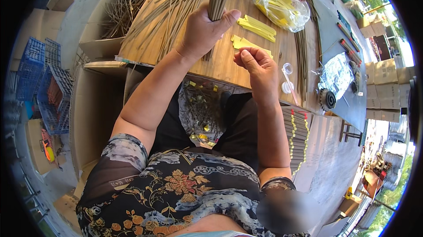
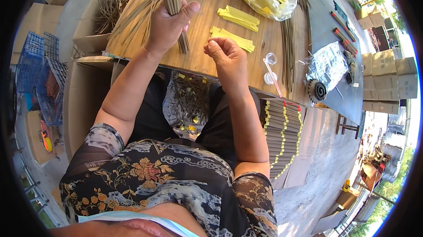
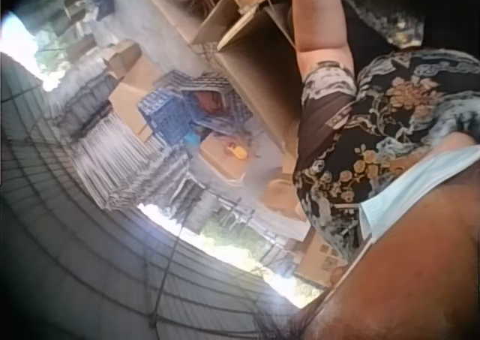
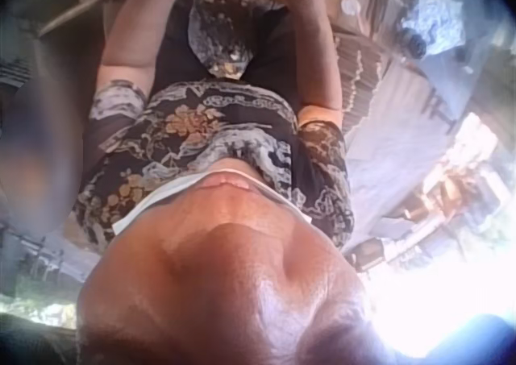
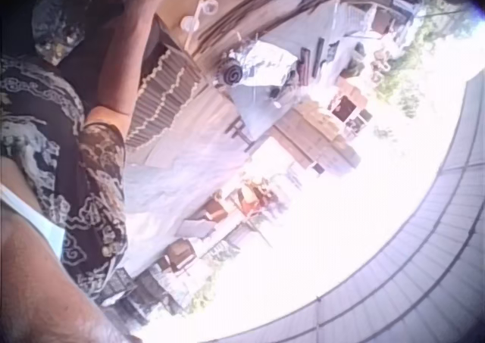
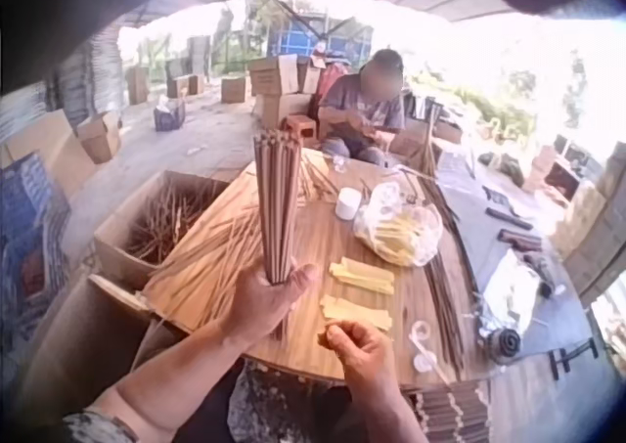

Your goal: The person gathers thin sticks from a cardboard box, aligns them into a bundle, and wraps the bundle with a yellow paper strip. The person then applies glue to secure the wrapping and continues to bundle additional sticks.

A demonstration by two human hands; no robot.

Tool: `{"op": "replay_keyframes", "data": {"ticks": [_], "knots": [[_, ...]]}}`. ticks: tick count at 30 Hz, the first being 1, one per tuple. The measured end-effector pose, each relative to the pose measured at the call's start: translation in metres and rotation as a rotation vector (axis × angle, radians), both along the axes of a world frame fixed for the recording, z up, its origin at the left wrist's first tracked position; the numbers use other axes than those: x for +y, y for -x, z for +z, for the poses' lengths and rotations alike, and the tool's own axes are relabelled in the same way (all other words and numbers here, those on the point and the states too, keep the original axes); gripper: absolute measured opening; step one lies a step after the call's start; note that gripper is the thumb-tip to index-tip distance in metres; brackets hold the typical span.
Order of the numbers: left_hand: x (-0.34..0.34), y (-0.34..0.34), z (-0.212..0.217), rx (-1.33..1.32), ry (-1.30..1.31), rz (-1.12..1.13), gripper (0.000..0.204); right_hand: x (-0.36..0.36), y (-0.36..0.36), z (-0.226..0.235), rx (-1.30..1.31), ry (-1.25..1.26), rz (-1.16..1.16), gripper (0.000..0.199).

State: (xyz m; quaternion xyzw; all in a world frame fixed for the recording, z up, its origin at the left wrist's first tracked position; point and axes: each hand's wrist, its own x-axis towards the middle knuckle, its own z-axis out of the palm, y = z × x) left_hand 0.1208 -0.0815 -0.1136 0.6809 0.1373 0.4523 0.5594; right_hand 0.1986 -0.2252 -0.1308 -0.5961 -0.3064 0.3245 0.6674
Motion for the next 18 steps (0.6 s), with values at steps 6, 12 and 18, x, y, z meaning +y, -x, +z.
{"op": "replay_keyframes", "data": {"ticks": [6, 12, 18], "knots": [[-0.006, 0.001, 0.006, -0.135, 0.245, 0.001, 0.023, 0.027, 0.024, -0.004, -0.692, 0.066, -0.012, 0.042], [-0.021, 0.021, 0.008, -0.165, 0.645, -0.176, 0.023, 0.048, 0.052, -0.021, -0.709, 0.018, -0.034, 0.028], [0.026, 0.044, 0.0, -0.26, 0.883, -0.404, 0.029, 0.02, 0.055, 0.002, 0.344, 0.333, 0.609, 0.017]]}}
